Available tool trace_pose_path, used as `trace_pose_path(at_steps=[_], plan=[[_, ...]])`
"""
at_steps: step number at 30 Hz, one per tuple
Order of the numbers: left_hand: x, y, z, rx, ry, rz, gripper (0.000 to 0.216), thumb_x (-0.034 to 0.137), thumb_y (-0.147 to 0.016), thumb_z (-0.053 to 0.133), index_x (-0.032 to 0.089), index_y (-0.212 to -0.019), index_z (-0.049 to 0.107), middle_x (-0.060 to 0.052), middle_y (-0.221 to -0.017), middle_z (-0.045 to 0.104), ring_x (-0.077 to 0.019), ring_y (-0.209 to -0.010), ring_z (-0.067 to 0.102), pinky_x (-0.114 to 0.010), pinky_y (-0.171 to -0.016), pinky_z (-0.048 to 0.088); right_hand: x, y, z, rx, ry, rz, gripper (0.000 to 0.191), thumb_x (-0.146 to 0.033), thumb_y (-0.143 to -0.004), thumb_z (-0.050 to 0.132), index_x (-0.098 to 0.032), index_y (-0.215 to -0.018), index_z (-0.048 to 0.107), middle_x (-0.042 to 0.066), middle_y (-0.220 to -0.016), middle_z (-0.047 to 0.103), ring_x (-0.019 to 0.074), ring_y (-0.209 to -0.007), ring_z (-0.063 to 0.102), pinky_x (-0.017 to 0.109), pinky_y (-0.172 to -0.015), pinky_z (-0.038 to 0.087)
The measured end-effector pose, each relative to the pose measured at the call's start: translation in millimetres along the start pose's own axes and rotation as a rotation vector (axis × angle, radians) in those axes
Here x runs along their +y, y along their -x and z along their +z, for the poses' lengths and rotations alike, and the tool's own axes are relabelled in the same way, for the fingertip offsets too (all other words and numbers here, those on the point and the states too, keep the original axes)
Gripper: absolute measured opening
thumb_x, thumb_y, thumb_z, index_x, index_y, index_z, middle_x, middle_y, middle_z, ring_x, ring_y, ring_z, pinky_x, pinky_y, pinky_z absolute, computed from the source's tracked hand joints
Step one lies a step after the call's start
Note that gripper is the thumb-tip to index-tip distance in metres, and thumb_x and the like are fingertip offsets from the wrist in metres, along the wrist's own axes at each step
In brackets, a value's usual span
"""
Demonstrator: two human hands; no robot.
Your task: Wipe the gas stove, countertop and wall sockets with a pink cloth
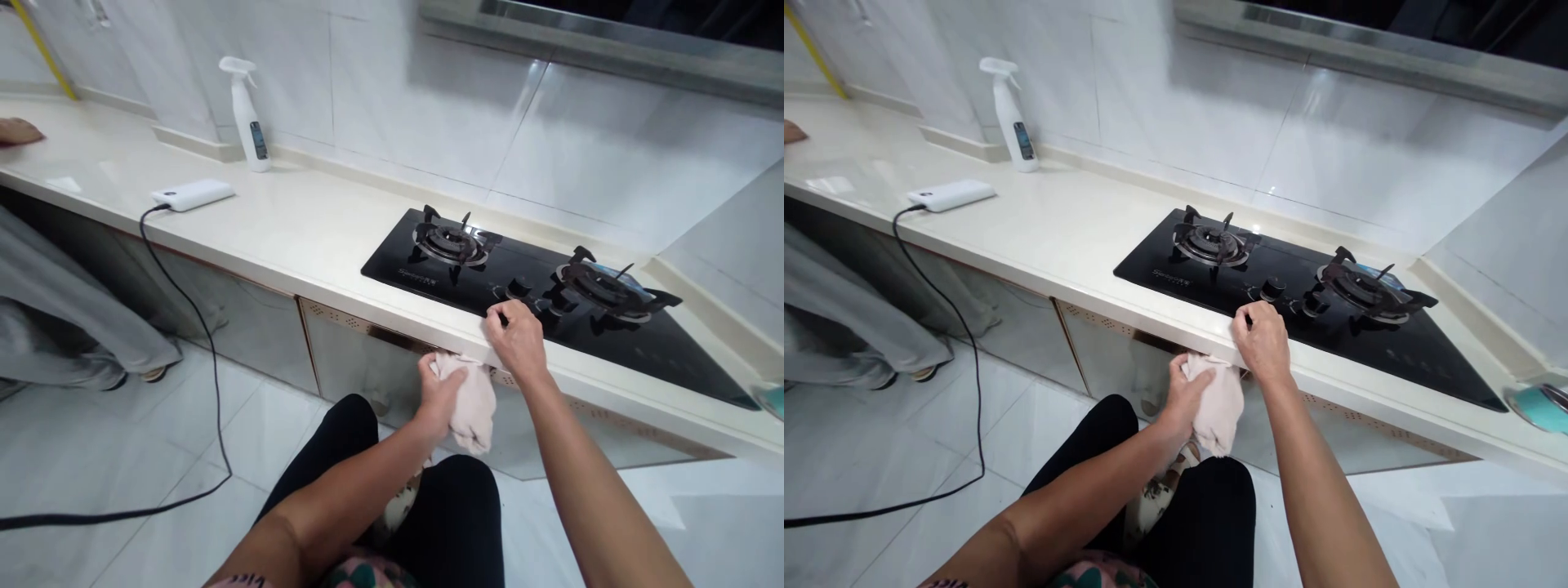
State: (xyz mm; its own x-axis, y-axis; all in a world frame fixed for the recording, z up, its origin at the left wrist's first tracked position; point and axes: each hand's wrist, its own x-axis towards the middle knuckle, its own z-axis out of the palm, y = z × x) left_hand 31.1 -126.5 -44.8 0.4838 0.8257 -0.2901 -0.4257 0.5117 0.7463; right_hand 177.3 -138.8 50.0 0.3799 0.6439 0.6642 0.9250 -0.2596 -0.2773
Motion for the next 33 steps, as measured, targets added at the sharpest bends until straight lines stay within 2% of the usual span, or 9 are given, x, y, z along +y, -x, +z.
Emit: trace_pose_path(at_steps=[6,10,13,15,17,20,23,29,33], plan=[[48,-33,-52,0.332,0.079,0.171,0.058,0.021,-0.080,0.084,0.028,-0.122,0.044,-0.004,-0.110,0.070,-0.0170,-0.088,0.072,-0.034,-0.088,0.060,1,1,-1,-0.003,0.010,-0.022,0.018,-0.026,-0.093,0.052,-0.023,-0.081,0.065,0.007,-0.091,0.070,0.0243,-0.093,0.061,0.038,-0.085,0.044],[106,-67,-99,0.529,0.091,0.393,0.054,0.019,-0.082,0.079,0.027,-0.121,0.043,-0.005,-0.113,0.068,-0.0187,-0.092,0.073,-0.040,-0.092,0.061,2,3,-1,-0.005,0.018,-0.031,0.019,-0.027,-0.094,0.052,-0.023,-0.081,0.065,0.007,-0.091,0.070,0.0242,-0.092,0.061,0.038,-0.084,0.044],[153,-92,-133,0.706,0.084,0.586,0.053,0.014,-0.084,0.073,0.026,-0.122,0.038,-0.007,-0.123,0.064,-0.0157,-0.105,0.071,-0.036,-0.100,0.057,1,4,-1,-0.004,0.012,-0.037,0.019,-0.028,-0.095,0.052,-0.023,-0.081,0.065,0.006,-0.091,0.070,0.0240,-0.092,0.061,0.039,-0.084,0.044],[175,-106,-147,0.755,0.078,0.640,0.053,0.012,-0.085,0.069,0.026,-0.124,0.035,-0.008,-0.131,0.059,-0.0135,-0.112,0.068,-0.033,-0.105,0.054,0,4,-1,0.001,0.009,-0.038,0.019,-0.028,-0.094,0.052,-0.024,-0.081,0.064,0.006,-0.091,0.070,0.0242,-0.092,0.061,0.039,-0.084,0.044],[182,-114,-152,0.751,0.064,0.649,0.052,0.010,-0.085,0.067,0.025,-0.124,0.036,-0.009,-0.131,0.060,-0.0137,-0.112,0.068,-0.033,-0.106,0.053,0,4,-1,0.002,0.015,-0.041,0.018,-0.028,-0.094,0.053,-0.024,-0.081,0.064,0.007,-0.091,0.070,0.0246,-0.092,0.061,0.039,-0.084,0.044],[168,-115,-144,0.675,0.024,0.649,0.048,0.012,-0.086,0.067,0.024,-0.123,0.040,-0.009,-0.126,0.064,-0.0158,-0.108,0.070,-0.036,-0.104,0.054,1,4,-1,-0.006,0.027,-0.046,0.017,-0.028,-0.094,0.053,-0.023,-0.082,0.064,0.007,-0.091,0.070,0.0249,-0.092,0.062,0.040,-0.084,0.045],[135,-105,-125,0.606,-0.040,0.637,0.050,0.016,-0.088,0.069,0.027,-0.127,0.040,-0.010,-0.129,0.065,-0.0180,-0.111,0.070,-0.037,-0.105,0.054,0,3,-1,-0.020,0.036,-0.051,0.017,-0.028,-0.094,0.053,-0.023,-0.082,0.064,0.007,-0.093,0.071,0.0249,-0.093,0.062,0.040,-0.084,0.045],[65,-69,-79,0.470,-0.196,0.527,0.058,0.019,-0.084,0.078,0.028,-0.131,0.044,-0.012,-0.138,0.061,-0.0228,-0.129,0.063,-0.039,-0.117,0.045,-2,4,-2,-0.019,0.052,-0.063,0.016,-0.027,-0.094,0.054,-0.024,-0.081,0.063,0.007,-0.092,0.070,0.0248,-0.093,0.061,0.039,-0.085,0.044],[31,-43,-52,0.354,-0.263,0.482,0.060,0.015,-0.078,0.080,0.026,-0.127,0.047,-0.012,-0.141,0.058,-0.0252,-0.136,0.058,-0.040,-0.122,0.039,-4,4,-2,-0.018,0.048,-0.053,0.016,-0.025,-0.093,0.054,-0.023,-0.081,0.063,0.007,-0.093,0.070,0.0243,-0.093,0.060,0.038,-0.085,0.044]])
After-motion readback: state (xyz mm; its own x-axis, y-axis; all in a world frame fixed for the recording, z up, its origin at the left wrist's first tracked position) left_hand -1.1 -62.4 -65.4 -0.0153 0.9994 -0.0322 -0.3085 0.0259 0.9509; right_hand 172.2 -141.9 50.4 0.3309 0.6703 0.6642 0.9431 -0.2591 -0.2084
